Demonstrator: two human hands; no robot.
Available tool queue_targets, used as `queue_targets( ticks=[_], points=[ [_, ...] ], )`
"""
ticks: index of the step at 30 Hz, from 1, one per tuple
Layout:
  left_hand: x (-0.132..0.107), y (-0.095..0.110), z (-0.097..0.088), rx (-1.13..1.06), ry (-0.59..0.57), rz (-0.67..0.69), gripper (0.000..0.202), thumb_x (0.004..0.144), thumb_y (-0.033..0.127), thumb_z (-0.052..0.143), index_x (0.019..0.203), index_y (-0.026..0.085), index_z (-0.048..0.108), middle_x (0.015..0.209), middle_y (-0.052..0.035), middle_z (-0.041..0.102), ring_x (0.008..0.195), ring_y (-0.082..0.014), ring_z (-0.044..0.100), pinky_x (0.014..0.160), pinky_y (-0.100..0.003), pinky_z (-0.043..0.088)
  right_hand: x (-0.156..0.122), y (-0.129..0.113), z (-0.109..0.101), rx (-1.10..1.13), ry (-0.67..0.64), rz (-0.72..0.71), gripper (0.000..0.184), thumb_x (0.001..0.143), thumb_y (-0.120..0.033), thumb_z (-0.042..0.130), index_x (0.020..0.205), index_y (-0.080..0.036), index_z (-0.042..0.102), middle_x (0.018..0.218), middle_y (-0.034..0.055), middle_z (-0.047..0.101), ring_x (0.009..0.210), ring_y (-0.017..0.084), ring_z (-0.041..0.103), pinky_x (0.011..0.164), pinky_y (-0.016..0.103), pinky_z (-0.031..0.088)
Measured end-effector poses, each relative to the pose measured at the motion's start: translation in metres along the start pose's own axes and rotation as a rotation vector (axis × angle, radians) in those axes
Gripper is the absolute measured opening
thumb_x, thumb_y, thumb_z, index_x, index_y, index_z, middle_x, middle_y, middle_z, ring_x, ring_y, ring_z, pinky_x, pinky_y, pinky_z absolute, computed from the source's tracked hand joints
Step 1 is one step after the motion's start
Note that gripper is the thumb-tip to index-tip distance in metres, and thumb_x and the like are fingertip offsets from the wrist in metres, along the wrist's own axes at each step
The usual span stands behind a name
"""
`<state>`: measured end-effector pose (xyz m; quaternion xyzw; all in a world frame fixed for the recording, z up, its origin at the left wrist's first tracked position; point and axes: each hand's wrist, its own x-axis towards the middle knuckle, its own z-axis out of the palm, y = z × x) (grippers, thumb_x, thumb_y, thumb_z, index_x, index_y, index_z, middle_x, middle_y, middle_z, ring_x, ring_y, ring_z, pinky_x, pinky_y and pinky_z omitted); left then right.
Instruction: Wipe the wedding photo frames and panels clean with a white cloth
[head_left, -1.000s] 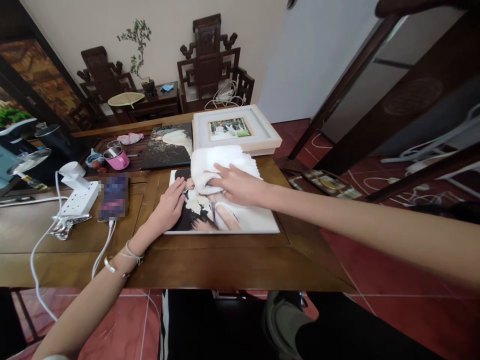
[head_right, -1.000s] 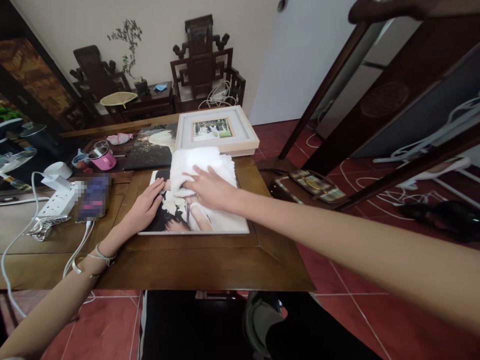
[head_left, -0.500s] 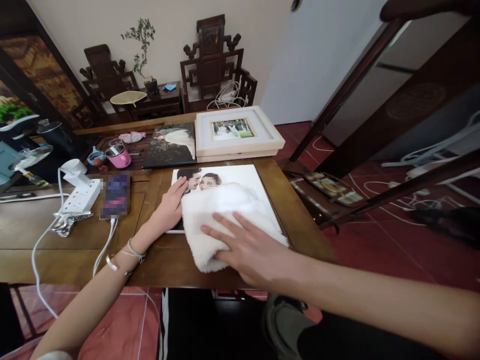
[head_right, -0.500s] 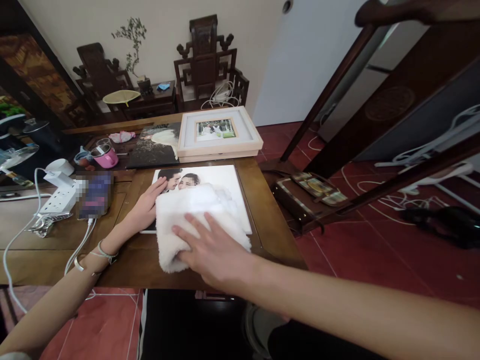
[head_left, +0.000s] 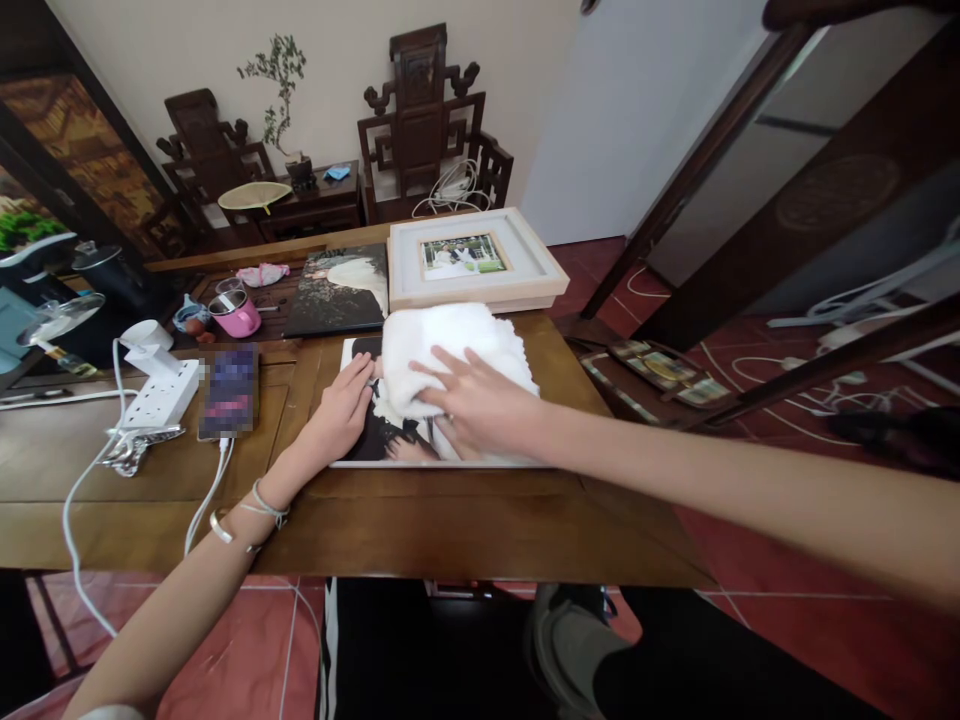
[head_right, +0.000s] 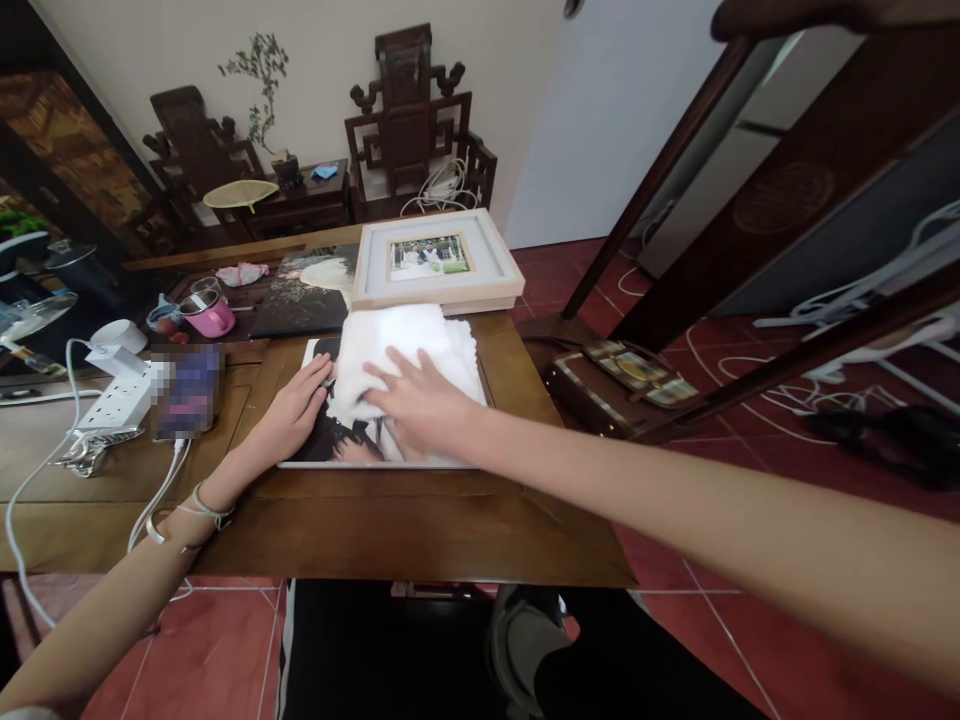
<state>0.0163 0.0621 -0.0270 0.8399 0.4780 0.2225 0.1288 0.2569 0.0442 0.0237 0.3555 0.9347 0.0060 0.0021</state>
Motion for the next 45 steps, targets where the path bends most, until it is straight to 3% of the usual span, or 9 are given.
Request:
queue_targets(
  ticks=[5, 8, 13, 18, 22, 27, 33, 39, 45],
  points=[
    [0.001, 0.002, -0.004, -0.013, -0.05, -0.003, 0.051, 0.096, 0.028, 0.033, 0.142, 0.009, 0.044, 0.154, -0.0175, 0.036, 0.145, -0.0275, 0.029, 0.119, -0.047, 0.026, -0.038, -0.056, -0.002, 0.09, -0.086, -0.157, 0.049, 0.076, -0.007, 0.058, 0.123, -0.019, 0.065, 0.155, 0.0155, 0.032, 0.14, 0.047, 0.023, 0.105, 0.071, 0.028],
    [0.001, 0.003, -0.006, -0.006, -0.081, -0.03, 0.056, 0.094, 0.032, 0.04, 0.143, 0.005, 0.042, 0.155, -0.0206, 0.033, 0.146, -0.0297, 0.026, 0.12, -0.047, 0.023, -0.047, -0.068, -0.005, 0.124, -0.086, -0.204, 0.046, 0.075, -0.009, 0.059, 0.119, -0.019, 0.067, 0.154, 0.0152, 0.034, 0.139, 0.048, 0.026, 0.104, 0.071, 0.03],
    [-0.001, 0.001, -0.003, -0.002, -0.047, -0.027, 0.051, 0.096, 0.026, 0.032, 0.142, 0.008, 0.043, 0.154, -0.0183, 0.036, 0.145, -0.0268, 0.03, 0.119, -0.048, 0.026, -0.033, -0.04, -0.004, 0.069, -0.056, -0.129, 0.052, 0.076, -0.003, 0.053, 0.124, -0.02, 0.064, 0.153, 0.0103, 0.039, 0.141, 0.04, 0.029, 0.108, 0.063, 0.033],
    [-0.001, -0.001, 0.0, -0.003, 0.007, -0.029, 0.049, 0.096, 0.025, 0.031, 0.14, 0.007, 0.045, 0.153, -0.0186, 0.038, 0.144, -0.0263, 0.032, 0.117, -0.049, 0.029, 0.004, 0.002, -0.002, -0.016, 0.006, 0.044, 0.05, 0.082, -0.008, 0.052, 0.132, -0.013, 0.057, 0.153, 0.0143, 0.037, 0.14, 0.042, 0.03, 0.104, 0.061, 0.037],
    [0.0, 0.006, -0.005, -0.06, 0.084, 0.001, 0.049, 0.098, 0.03, 0.031, 0.138, 0.006, 0.047, 0.15, -0.02, 0.042, 0.141, -0.0255, 0.038, 0.118, -0.047, 0.029, 0.024, 0.003, -0.004, -0.023, -0.051, 0.157, 0.06, 0.08, -0.005, 0.054, 0.138, -0.014, 0.05, 0.158, 0.0134, 0.027, 0.141, 0.046, 0.023, 0.102, 0.066, 0.035],
    [-0.003, 0.017, -0.014, -0.196, 0.309, -0.023, 0.054, 0.101, 0.042, 0.026, 0.139, 0.011, 0.049, 0.147, -0.0158, 0.047, 0.139, -0.0234, 0.042, 0.118, -0.045, 0.029, 0.019, -0.033, -0.009, 0.026, -0.094, -0.07, 0.057, 0.081, -0.007, 0.056, 0.135, -0.022, 0.055, 0.158, 0.0089, 0.027, 0.143, 0.044, 0.017, 0.108, 0.069, 0.026],
    [-0.006, 0.022, -0.018, -0.232, 0.348, -0.11, 0.057, 0.102, 0.046, 0.02, 0.136, 0.014, 0.052, 0.144, -0.0116, 0.053, 0.135, -0.0216, 0.046, 0.116, -0.043, 0.033, -0.016, -0.058, -0.016, 0.15, -0.141, -0.36, 0.054, 0.072, -0.006, 0.058, 0.124, -0.022, 0.064, 0.154, 0.0066, 0.036, 0.142, 0.042, 0.023, 0.108, 0.069, 0.027],
    [-0.004, 0.019, -0.009, -0.086, 0.144, -0.008, 0.047, 0.099, 0.034, 0.033, 0.134, 0.01, 0.054, 0.145, -0.015, 0.05, 0.138, -0.0247, 0.043, 0.117, -0.046, 0.033, -0.034, -0.019, -0.018, 0.305, 0.033, -0.022, 0.058, 0.068, 0.003, 0.043, 0.116, -0.019, 0.067, 0.126, 0.0128, 0.065, 0.128, 0.029, 0.051, 0.102, 0.046, 0.045],
    [-0.003, 0.019, -0.008, -0.044, 0.047, 0.077, 0.044, 0.096, 0.027, 0.037, 0.132, 0.012, 0.056, 0.144, -0.0129, 0.052, 0.14, -0.0273, 0.039, 0.117, -0.05, 0.031, 0.001, 0.013, -0.011, 0.498, 0.193, 0.184, 0.057, 0.073, -0.002, 0.04, 0.122, -0.02, 0.065, 0.118, 0.0063, 0.07, 0.11, 0.026, 0.063, 0.091, 0.037, 0.048]
  ],
)
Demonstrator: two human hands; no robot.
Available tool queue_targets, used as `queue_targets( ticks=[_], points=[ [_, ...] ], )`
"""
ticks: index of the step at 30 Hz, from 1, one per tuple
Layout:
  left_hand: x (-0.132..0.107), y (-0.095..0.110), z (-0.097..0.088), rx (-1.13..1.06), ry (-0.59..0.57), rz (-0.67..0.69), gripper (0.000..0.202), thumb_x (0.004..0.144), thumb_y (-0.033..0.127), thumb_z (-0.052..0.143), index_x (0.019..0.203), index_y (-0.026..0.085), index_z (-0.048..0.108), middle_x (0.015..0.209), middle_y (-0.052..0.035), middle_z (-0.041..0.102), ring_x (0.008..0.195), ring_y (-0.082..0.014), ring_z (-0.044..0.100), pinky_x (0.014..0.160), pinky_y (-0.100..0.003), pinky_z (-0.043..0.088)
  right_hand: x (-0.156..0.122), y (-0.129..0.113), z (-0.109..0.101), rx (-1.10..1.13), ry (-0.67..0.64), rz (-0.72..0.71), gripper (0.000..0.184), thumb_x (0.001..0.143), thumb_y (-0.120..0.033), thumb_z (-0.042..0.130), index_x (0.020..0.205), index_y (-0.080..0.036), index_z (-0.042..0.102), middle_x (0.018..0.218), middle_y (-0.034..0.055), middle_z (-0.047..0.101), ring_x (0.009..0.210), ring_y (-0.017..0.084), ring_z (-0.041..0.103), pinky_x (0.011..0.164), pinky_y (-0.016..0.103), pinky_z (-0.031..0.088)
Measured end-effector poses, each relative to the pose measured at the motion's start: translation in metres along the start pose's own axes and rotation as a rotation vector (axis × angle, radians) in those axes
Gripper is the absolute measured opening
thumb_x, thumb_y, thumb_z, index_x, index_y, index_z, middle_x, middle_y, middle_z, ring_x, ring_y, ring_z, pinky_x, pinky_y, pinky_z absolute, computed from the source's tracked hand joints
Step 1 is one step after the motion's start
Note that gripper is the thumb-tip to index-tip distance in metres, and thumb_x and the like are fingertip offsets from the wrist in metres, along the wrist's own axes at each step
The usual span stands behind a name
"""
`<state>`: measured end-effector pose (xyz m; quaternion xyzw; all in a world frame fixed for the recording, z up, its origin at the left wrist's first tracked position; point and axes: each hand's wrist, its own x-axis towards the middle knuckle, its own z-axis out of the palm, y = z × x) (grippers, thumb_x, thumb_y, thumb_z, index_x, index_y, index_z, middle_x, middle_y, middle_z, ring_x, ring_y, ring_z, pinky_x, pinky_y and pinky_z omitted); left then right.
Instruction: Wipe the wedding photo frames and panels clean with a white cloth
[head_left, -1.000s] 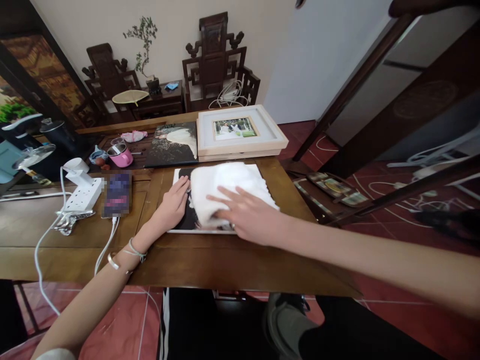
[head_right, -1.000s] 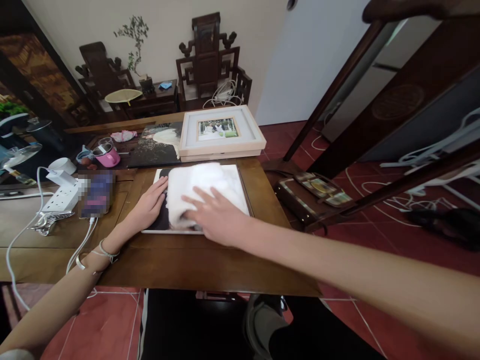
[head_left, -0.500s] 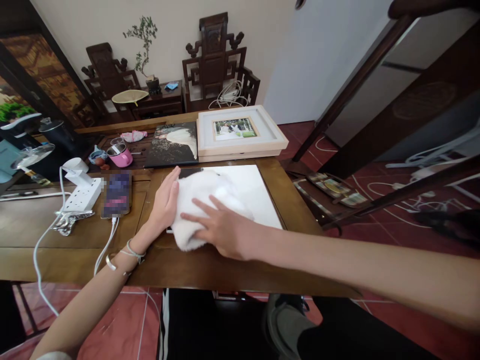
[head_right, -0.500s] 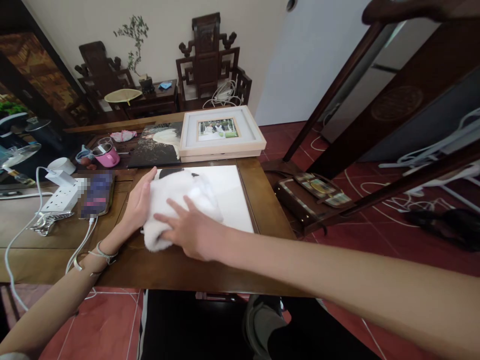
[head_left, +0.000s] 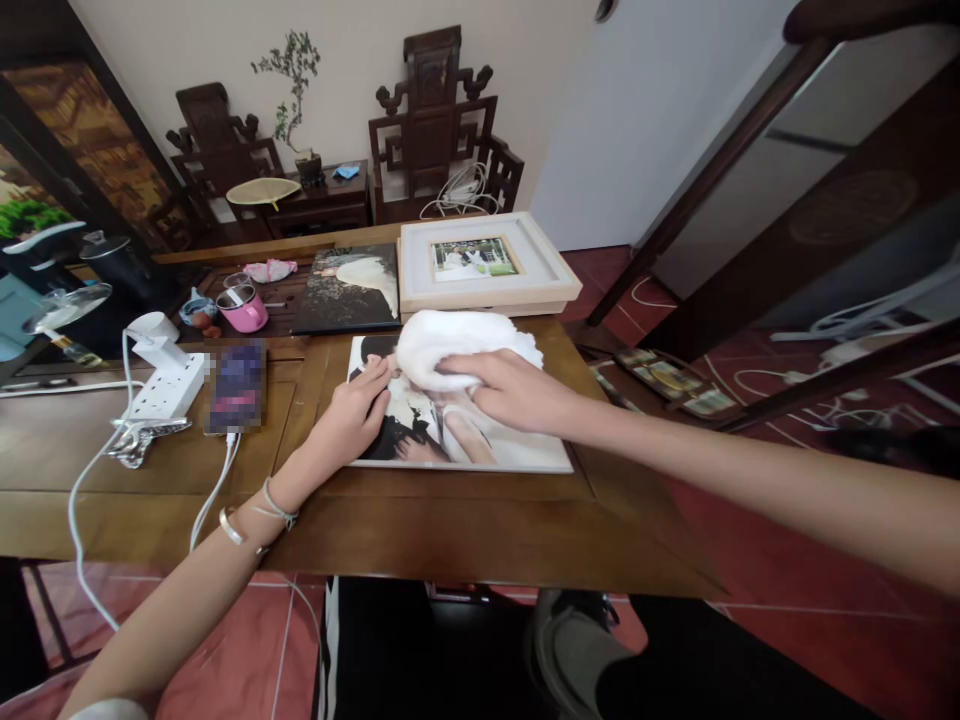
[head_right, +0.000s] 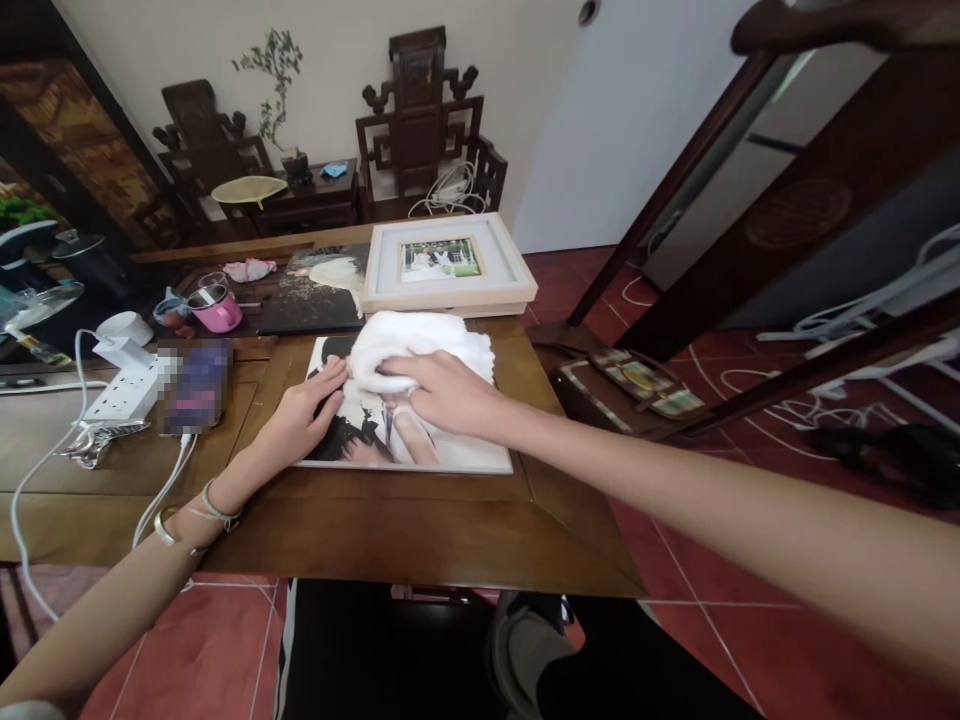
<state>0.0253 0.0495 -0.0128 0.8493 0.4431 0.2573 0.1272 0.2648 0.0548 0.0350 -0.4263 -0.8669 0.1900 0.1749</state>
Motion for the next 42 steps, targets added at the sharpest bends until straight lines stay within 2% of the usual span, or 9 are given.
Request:
queue_targets(
  ticks=[6, 11, 15, 19, 23, 27, 30, 38, 42],
  points=[
    [0.002, 0.008, -0.004, 0.007, 0.013, -0.01, 0.036, 0.095, 0.023, 0.039, 0.119, 0.012, 0.064, 0.127, -0.0146, 0.065, 0.118, -0.0275, 0.061, 0.104, -0.043, 0.047, 0.052, -0.018, 0.008, 0.134, -0.035, -0.047, 0.055, 0.075, -0.005, 0.044, 0.124, -0.019, 0.064, 0.132, 0.0028, 0.063, 0.12, 0.024, 0.057, 0.095, 0.03, 0.044],
    [0.002, 0.007, -0.005, 0.014, 0.02, -0.009, 0.032, 0.093, 0.019, 0.041, 0.109, 0.012, 0.068, 0.112, -0.014, 0.071, 0.107, -0.0267, 0.065, 0.097, -0.041, 0.051, 0.083, -0.029, 0.015, 0.077, -0.105, -0.224, 0.058, 0.075, -0.001, 0.04, 0.127, -0.016, 0.062, 0.135, 0.0044, 0.061, 0.122, 0.022, 0.056, 0.1, 0.03, 0.04],
    [0.001, 0.003, -0.004, 0.013, 0.021, -0.005, 0.032, 0.093, 0.018, 0.042, 0.113, 0.014, 0.067, 0.115, -0.013, 0.07, 0.112, -0.0262, 0.064, 0.099, -0.042, 0.05, 0.086, -0.035, 0.009, -0.017, -0.155, -0.219, 0.057, 0.075, 0.0, 0.041, 0.125, -0.016, 0.064, 0.13, 0.0061, 0.064, 0.115, 0.023, 0.06, 0.095, 0.03, 0.042],
    [-0.001, -0.002, -0.002, -0.003, 0.028, 0.002, 0.036, 0.094, 0.021, 0.042, 0.122, 0.014, 0.064, 0.127, -0.0137, 0.065, 0.121, -0.0266, 0.059, 0.106, -0.045, 0.046, 0.069, -0.023, -0.008, -0.067, -0.23, -0.114, 0.054, 0.073, -0.005, 0.047, 0.123, -0.016, 0.066, 0.116, 0.0073, 0.072, 0.103, 0.024, 0.065, 0.085, 0.029, 0.048],
    [-0.002, -0.005, -0.001, 0.001, 0.022, 0.002, 0.04, 0.095, 0.024, 0.042, 0.128, 0.01, 0.06, 0.14, -0.0155, 0.055, 0.136, -0.0269, 0.046, 0.116, -0.048, 0.034, 0.042, 0.019, -0.024, -0.124, -0.194, -0.099, 0.059, 0.072, -0.004, 0.041, 0.124, -0.017, 0.065, 0.127, 0.0043, 0.066, 0.113, 0.025, 0.061, 0.095, 0.035, 0.046],
    [-0.003, -0.004, -0.001, 0.01, 0.013, -0.024, 0.04, 0.095, 0.025, 0.041, 0.129, 0.012, 0.059, 0.14, -0.0142, 0.055, 0.138, -0.0256, 0.043, 0.115, -0.05, 0.035, 0.015, 0.065, -0.036, -0.185, -0.136, 0.004, 0.062, 0.071, -0.006, 0.04, 0.127, -0.017, 0.064, 0.127, 0.0045, 0.066, 0.113, 0.027, 0.062, 0.097, 0.041, 0.048],
    [-0.003, -0.003, -0.001, 0.007, 0.033, -0.021, 0.04, 0.095, 0.025, 0.042, 0.129, 0.013, 0.059, 0.138, -0.0131, 0.057, 0.137, -0.0245, 0.044, 0.115, -0.048, 0.036, -0.006, 0.078, -0.033, -0.228, -0.122, -0.002, 0.061, 0.071, -0.006, 0.04, 0.126, -0.019, 0.064, 0.121, 0.0046, 0.069, 0.108, 0.026, 0.065, 0.093, 0.041, 0.051],
    [-0.002, -0.005, 0.002, 0.016, 0.025, -0.036, 0.04, 0.094, 0.023, 0.042, 0.129, 0.014, 0.058, 0.14, -0.0127, 0.056, 0.138, -0.0247, 0.044, 0.116, -0.047, 0.034, -0.07, 0.019, 0.005, -0.391, -0.124, -0.325, 0.054, 0.065, 0.004, 0.045, 0.104, -0.023, 0.071, 0.142, 0.0079, 0.054, 0.14, 0.029, 0.035, 0.11, 0.057, 0.037],
    [-0.002, -0.004, 0.003, 0.001, 0.035, -0.075, 0.039, 0.093, 0.026, 0.045, 0.127, 0.013, 0.059, 0.142, -0.0145, 0.054, 0.136, -0.0265, 0.046, 0.115, -0.047, 0.035, -0.082, -0.011, 0.006, -0.342, -0.189, -0.425, 0.053, 0.066, 0.004, 0.044, 0.104, -0.022, 0.071, 0.144, 0.008, 0.052, 0.139, 0.033, 0.035, 0.107, 0.061, 0.039]
  ],
)
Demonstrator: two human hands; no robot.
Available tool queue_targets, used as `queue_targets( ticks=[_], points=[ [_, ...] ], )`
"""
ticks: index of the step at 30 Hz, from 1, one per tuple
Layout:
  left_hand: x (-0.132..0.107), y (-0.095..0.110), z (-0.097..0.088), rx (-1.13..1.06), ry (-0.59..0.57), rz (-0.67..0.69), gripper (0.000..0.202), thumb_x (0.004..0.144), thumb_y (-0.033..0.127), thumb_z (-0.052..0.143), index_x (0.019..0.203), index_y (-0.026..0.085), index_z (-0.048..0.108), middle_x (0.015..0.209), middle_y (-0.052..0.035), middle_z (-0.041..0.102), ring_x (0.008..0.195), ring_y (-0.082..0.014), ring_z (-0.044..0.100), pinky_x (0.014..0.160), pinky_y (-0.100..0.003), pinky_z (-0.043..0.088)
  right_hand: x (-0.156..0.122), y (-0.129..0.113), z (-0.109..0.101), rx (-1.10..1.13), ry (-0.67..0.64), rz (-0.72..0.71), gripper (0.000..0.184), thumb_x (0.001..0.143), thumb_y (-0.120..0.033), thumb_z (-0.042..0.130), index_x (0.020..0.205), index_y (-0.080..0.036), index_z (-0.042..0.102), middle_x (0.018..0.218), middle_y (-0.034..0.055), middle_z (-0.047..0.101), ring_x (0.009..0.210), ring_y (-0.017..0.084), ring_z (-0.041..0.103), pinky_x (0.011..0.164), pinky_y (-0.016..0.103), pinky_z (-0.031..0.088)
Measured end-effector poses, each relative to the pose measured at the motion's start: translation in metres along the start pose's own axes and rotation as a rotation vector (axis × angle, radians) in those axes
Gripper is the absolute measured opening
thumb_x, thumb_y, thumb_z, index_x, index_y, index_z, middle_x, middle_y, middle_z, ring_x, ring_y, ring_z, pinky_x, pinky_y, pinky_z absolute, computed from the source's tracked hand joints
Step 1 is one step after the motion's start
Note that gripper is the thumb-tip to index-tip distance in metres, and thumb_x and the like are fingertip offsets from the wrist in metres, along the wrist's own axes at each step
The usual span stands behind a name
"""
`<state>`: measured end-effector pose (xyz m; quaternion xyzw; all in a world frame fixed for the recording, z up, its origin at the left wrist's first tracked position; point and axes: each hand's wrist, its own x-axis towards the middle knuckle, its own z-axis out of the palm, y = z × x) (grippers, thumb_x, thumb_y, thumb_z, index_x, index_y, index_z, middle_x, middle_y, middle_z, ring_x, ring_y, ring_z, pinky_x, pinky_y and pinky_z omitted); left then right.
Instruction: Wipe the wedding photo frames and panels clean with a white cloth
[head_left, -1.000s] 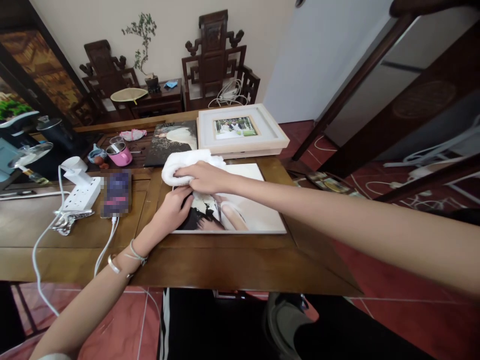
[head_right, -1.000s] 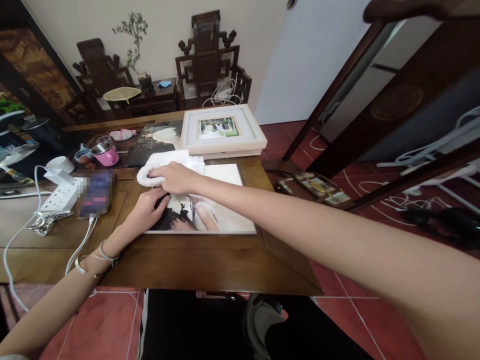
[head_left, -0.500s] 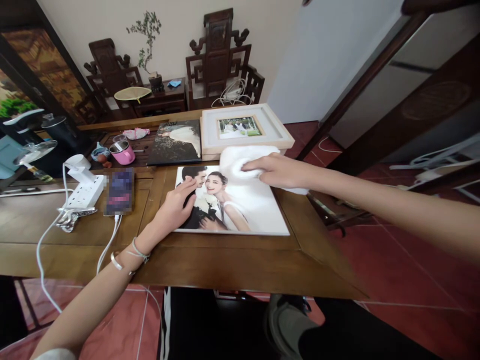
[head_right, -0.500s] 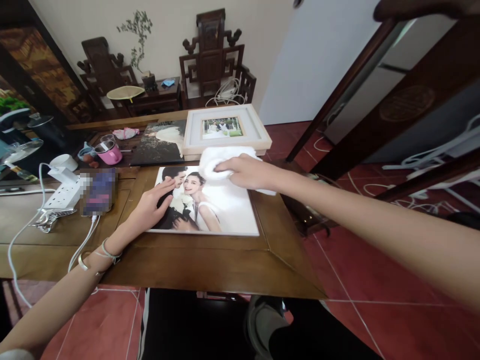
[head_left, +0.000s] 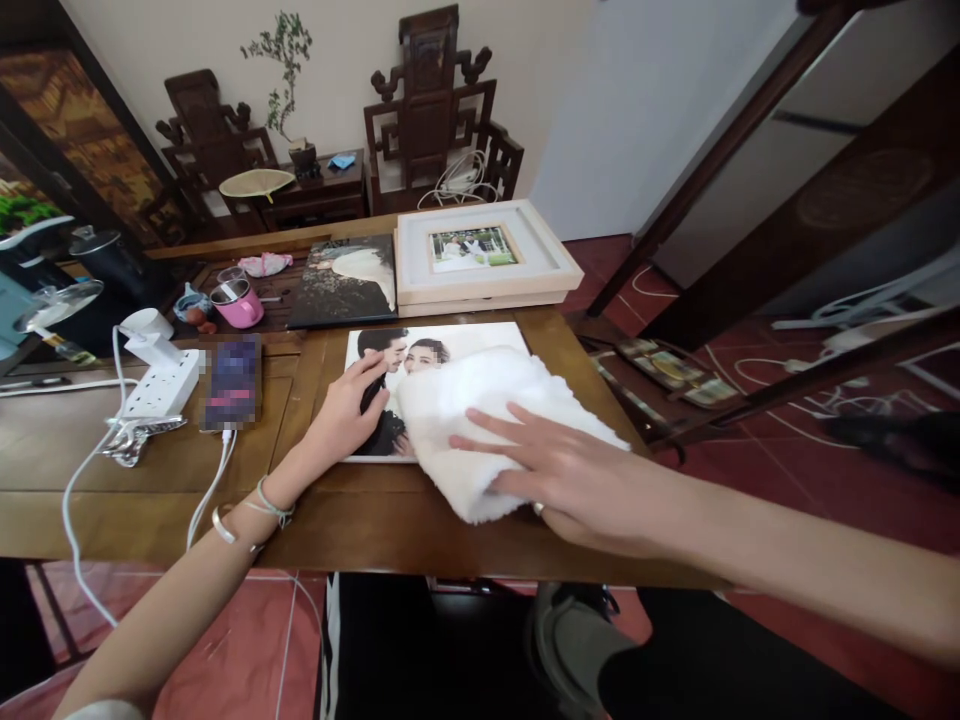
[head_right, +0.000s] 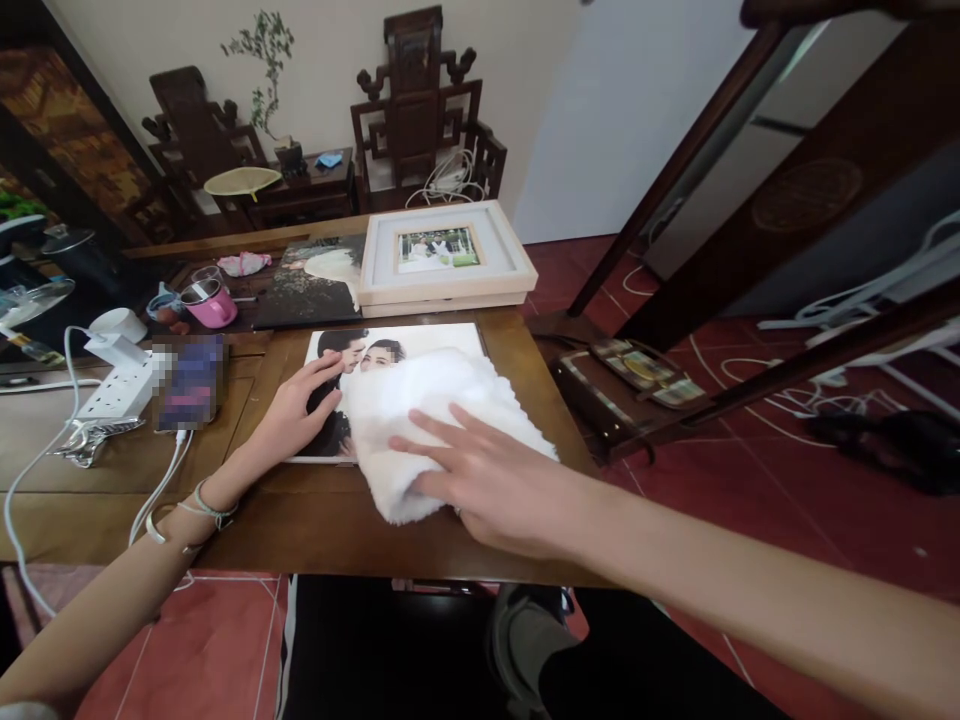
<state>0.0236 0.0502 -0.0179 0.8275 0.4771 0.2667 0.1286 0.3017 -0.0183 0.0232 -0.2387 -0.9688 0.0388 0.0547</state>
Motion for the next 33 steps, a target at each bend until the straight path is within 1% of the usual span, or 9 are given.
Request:
queue_targets(
  ticks=[4, 9, 12, 15, 19, 23, 27, 30, 33],
  points=[
    [-0.001, 0.002, 0.0, 0.02, -0.018, -0.016, 0.043, 0.094, 0.03, 0.046, 0.133, 0.014, 0.054, 0.145, -0.0152, 0.049, 0.138, -0.027, 0.042, 0.116, -0.048, 0.033, 0.009, 0.014, -0.011, -0.021, -0.036, 0.12, 0.051, 0.068, 0.003, 0.046, 0.107, -0.021, 0.071, 0.138, 0.0139, 0.056, 0.134, 0.032, 0.044, 0.102, 0.053, 0.046],
    [-0.002, 0.003, -0.001, 0.039, -0.037, -0.05, 0.049, 0.094, 0.033, 0.047, 0.138, 0.011, 0.048, 0.149, -0.0181, 0.043, 0.142, -0.029, 0.037, 0.116, -0.049, 0.031, 0.015, 0.075, -0.008, -0.022, -0.061, 0.395, 0.056, 0.07, 0.002, 0.044, 0.118, -0.017, 0.065, 0.146, 0.0185, 0.046, 0.117, 0.033, 0.061, 0.09, 0.048, 0.054],
    [-0.001, 0.003, -0.001, 0.042, -0.05, -0.054, 0.049, 0.094, 0.032, 0.045, 0.138, 0.01, 0.049, 0.15, -0.0188, 0.042, 0.142, -0.029, 0.036, 0.116, -0.05, 0.031, 0.01, 0.108, 0.0, -0.011, 0.024, 0.41, 0.058, 0.071, 0.002, 0.041, 0.122, -0.017, 0.062, 0.142, 0.0151, 0.052, 0.124, 0.031, 0.055, 0.095, 0.046, 0.051],
    [-0.001, 0.004, -0.002, 0.038, -0.051, -0.052, 0.047, 0.094, 0.032, 0.045, 0.137, 0.012, 0.05, 0.15, -0.0177, 0.042, 0.142, -0.0281, 0.036, 0.115, -0.049, 0.031, 0.0, 0.12, 0.008, -0.026, 0.08, 0.359, 0.057, 0.069, 0.002, 0.043, 0.117, -0.019, 0.064, 0.143, 0.0125, 0.052, 0.127, 0.031, 0.053, 0.095, 0.046, 0.052],
    [-0.001, 0.004, -0.003, 0.04, -0.051, -0.045, 0.047, 0.094, 0.031, 0.044, 0.136, 0.011, 0.05, 0.15, -0.0179, 0.042, 0.142, -0.0274, 0.036, 0.116, -0.048, 0.032, -0.013, 0.097, 0.017, -0.083, 0.166, 0.265, 0.049, 0.068, 0.0, 0.046, 0.107, -0.019, 0.068, 0.145, 0.0142, 0.049, 0.127, 0.034, 0.052, 0.097, 0.052, 0.051],
    [-0.001, 0.004, -0.002, 0.047, -0.052, -0.052, 0.048, 0.094, 0.032, 0.044, 0.136, 0.009, 0.05, 0.15, -0.019, 0.042, 0.142, -0.0279, 0.036, 0.116, -0.048, 0.031, -0.028, 0.048, 0.024, -0.11, 0.214, 0.091, 0.045, 0.065, 0.003, 0.046, 0.095, -0.02, 0.069, 0.144, 0.0099, 0.051, 0.138, 0.032, 0.037, 0.107, 0.057, 0.04],
    [0.0, 0.003, -0.001, 0.049, -0.057, -0.043, 0.046, 0.094, 0.031, 0.045, 0.136, 0.011, 0.051, 0.15, -0.0183, 0.042, 0.141, -0.0286, 0.037, 0.115, -0.049, 0.032, -0.04, 0.005, 0.031, -0.087, 0.271, -0.037, 0.032, 0.066, 0.001, 0.048, 0.079, -0.022, 0.068, 0.145, 0.0053, 0.051, 0.141, 0.031, 0.032, 0.108, 0.056, 0.04],
    [0.001, 0.002, -0.001, 0.053, -0.062, -0.034, 0.047, 0.094, 0.032, 0.045, 0.135, 0.01, 0.051, 0.15, -0.0189, 0.042, 0.141, -0.0288, 0.037, 0.116, -0.048, 0.031, -0.041, -0.007, 0.033, -0.052, 0.339, -0.123, 0.023, 0.067, -0.004, 0.052, 0.069, -0.022, 0.065, 0.141, 0.0053, 0.054, 0.139, 0.032, 0.036, 0.109, 0.055, 0.04],
    [0.001, 0.002, -0.001, 0.058, -0.068, -0.033, 0.048, 0.095, 0.031, 0.044, 0.136, 0.007, 0.051, 0.15, -0.02, 0.042, 0.141, -0.0286, 0.037, 0.116, -0.047, 0.031, -0.036, 0.006, 0.031, -0.053, 0.325, -0.114, 0.028, 0.065, 0.0, 0.049, 0.072, -0.022, 0.066, 0.14, 0.0058, 0.055, 0.137, 0.03, 0.038, 0.109, 0.054, 0.039]
  ],
)
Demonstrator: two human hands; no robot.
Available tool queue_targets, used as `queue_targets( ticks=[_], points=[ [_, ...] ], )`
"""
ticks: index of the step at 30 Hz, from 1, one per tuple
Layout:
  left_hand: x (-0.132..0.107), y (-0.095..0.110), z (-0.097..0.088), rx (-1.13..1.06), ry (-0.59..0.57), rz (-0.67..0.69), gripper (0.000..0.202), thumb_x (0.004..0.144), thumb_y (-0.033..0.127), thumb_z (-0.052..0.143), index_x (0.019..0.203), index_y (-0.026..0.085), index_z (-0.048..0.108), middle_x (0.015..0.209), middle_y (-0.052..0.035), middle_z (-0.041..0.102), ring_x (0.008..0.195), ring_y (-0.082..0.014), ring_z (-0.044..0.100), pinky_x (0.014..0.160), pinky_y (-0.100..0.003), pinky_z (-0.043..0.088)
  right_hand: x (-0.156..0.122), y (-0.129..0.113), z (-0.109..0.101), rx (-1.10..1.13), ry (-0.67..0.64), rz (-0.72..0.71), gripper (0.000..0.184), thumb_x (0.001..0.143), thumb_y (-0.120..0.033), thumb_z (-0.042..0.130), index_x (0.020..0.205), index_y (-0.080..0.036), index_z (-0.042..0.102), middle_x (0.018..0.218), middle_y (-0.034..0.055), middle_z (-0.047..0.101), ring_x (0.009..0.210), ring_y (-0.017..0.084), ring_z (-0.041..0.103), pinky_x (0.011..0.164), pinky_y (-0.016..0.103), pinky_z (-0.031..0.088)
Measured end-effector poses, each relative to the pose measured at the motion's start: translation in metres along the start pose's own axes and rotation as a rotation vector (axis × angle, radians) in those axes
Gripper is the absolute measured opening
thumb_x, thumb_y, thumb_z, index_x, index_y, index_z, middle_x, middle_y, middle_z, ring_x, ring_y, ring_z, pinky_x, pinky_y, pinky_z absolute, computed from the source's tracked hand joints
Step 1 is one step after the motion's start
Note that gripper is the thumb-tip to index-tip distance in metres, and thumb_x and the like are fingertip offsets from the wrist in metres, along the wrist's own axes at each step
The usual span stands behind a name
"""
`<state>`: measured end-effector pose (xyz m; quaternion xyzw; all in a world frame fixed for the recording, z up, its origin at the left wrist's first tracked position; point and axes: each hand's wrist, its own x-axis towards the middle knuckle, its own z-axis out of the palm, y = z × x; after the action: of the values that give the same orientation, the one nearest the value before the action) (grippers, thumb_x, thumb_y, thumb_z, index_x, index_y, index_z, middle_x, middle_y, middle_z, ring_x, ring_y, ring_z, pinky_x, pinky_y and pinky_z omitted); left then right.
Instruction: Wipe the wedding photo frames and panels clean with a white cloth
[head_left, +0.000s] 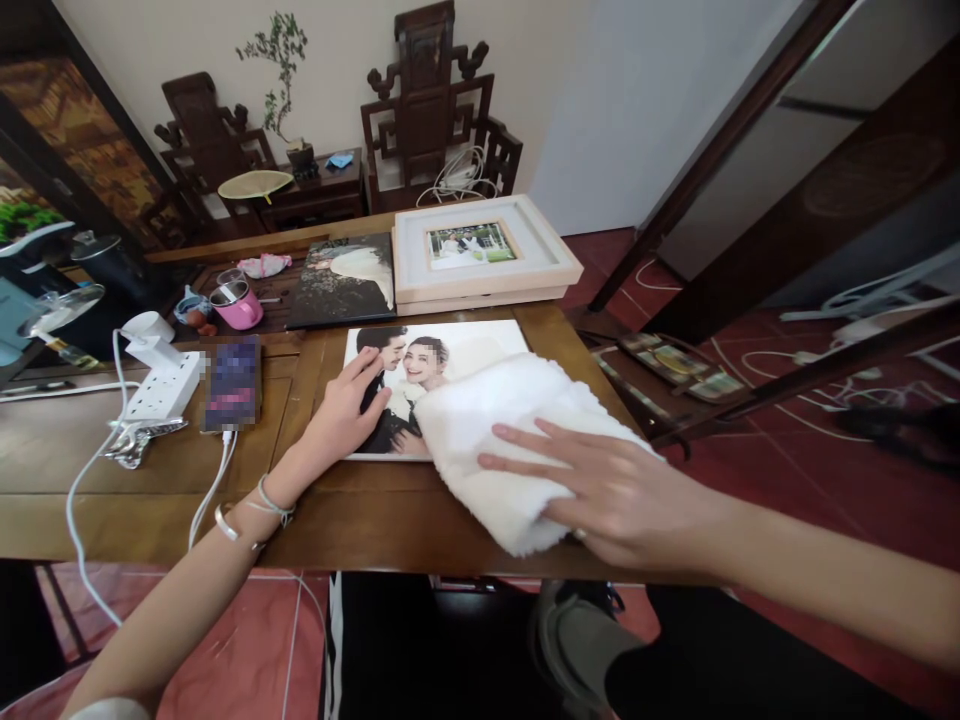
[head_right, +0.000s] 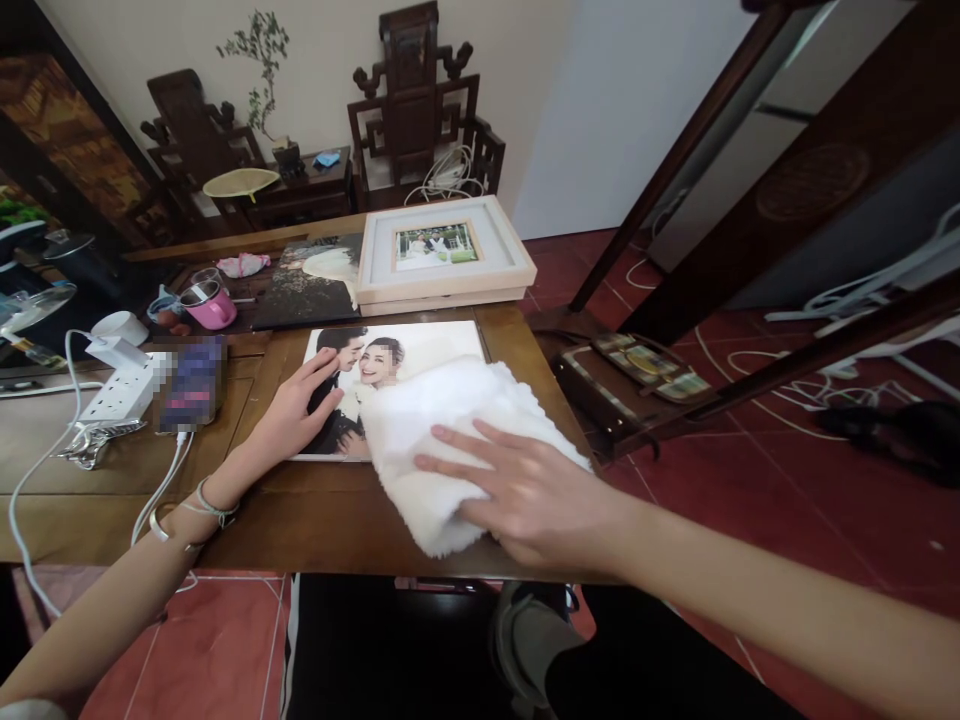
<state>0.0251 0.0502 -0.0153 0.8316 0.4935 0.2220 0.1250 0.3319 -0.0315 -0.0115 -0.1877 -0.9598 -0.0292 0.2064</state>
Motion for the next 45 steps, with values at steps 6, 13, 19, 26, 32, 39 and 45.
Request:
queue_targets(
  ticks=[6, 13, 19, 26, 32, 39, 45],
  points=[
    [-0.001, -0.001, 0.0, 0.001, 0.008, -0.002, 0.047, 0.095, 0.032, 0.045, 0.136, 0.009, 0.051, 0.149, -0.0185, 0.043, 0.141, -0.0276, 0.038, 0.116, -0.046, 0.031, 0.01, 0.074, 0.006, -0.01, -0.099, 0.218, 0.046, 0.066, 0.0, 0.048, 0.101, -0.022, 0.067, 0.15, 0.0101, 0.044, 0.137, 0.031, 0.039, 0.11, 0.058, 0.035],
    [-0.001, -0.002, -0.001, -0.014, 0.0, -0.014, 0.049, 0.094, 0.033, 0.045, 0.137, 0.009, 0.05, 0.151, -0.0184, 0.041, 0.142, -0.027, 0.037, 0.116, -0.048, 0.031, 0.031, 0.126, 0.002, 0.023, -0.174, 0.357, 0.052, 0.067, 0.001, 0.044, 0.112, -0.017, 0.065, 0.146, 0.0181, 0.045, 0.131, 0.035, 0.046, 0.103, 0.058, 0.043],
    [-0.002, -0.004, 0.0, -0.027, 0.019, -0.001, 0.046, 0.094, 0.033, 0.046, 0.136, 0.014, 0.051, 0.15, -0.0167, 0.043, 0.142, -0.0273, 0.036, 0.116, -0.048, 0.031, 0.009, 0.071, 0.005, 0.059, -0.021, 0.316, 0.038, 0.069, -0.002, 0.046, 0.095, -0.019, 0.067, 0.149, 0.0136, 0.043, 0.134, 0.033, 0.043, 0.111, 0.059, 0.033],
    [-0.001, -0.002, 0.001, -0.006, 0.008, -0.012, 0.047, 0.095, 0.031, 0.045, 0.137, 0.012, 0.05, 0.151, -0.0175, 0.041, 0.142, -0.0275, 0.036, 0.116, -0.048, 0.031, -0.02, -0.015, -0.002, 0.091, 0.03, 0.17, 0.032, 0.066, 0.006, 0.04, 0.07, -0.02, 0.06, 0.144, 0.0083, 0.05, 0.143, 0.031, 0.026, 0.112, 0.064, 0.029],
    [-0.001, -0.002, 0.002, 0.003, 0.012, 0.005, 0.047, 0.094, 0.032, 0.045, 0.136, 0.012, 0.051, 0.149, -0.0178, 0.043, 0.141, -0.0279, 0.038, 0.115, -0.049, 0.032, -0.013, 0.019, -0.004, 0.106, -0.071, 0.117, 0.036, 0.065, 0.004, 0.041, 0.077, -0.021, 0.063, 0.146, 0.0072, 0.049, 0.144, 0.028, 0.025, 0.112, 0.062, 0.03],
    [-0.001, 0.0, 0.0, 0.011, 0.01, 0.011, 0.047, 0.094, 0.032, 0.046, 0.135, 0.012, 0.052, 0.148, -0.0182, 0.045, 0.141, -0.0281, 0.038, 0.115, -0.048, 0.033, 0.007, 0.103, 0.008, 0.065, -0.122, 0.28, 0.05, 0.066, -0.001, 0.046, 0.106, -0.024, 0.067, 0.154, 0.0051, 0.036, 0.137, 0.029, 0.041, 0.111, 0.058, 0.034],
    [-0.001, -0.001, -0.001, 0.0, 0.007, 0.008, 0.047, 0.093, 0.032, 0.047, 0.135, 0.012, 0.052, 0.149, -0.0181, 0.044, 0.141, -0.0278, 0.037, 0.115, -0.049, 0.032, 0.036, 0.132, 0.004, 0.023, -0.2, 0.355, 0.053, 0.069, 0.0, 0.045, 0.115, -0.019, 0.065, 0.148, 0.0135, 0.045, 0.131, 0.033, 0.048, 0.1, 0.053, 0.048]
  ],
)
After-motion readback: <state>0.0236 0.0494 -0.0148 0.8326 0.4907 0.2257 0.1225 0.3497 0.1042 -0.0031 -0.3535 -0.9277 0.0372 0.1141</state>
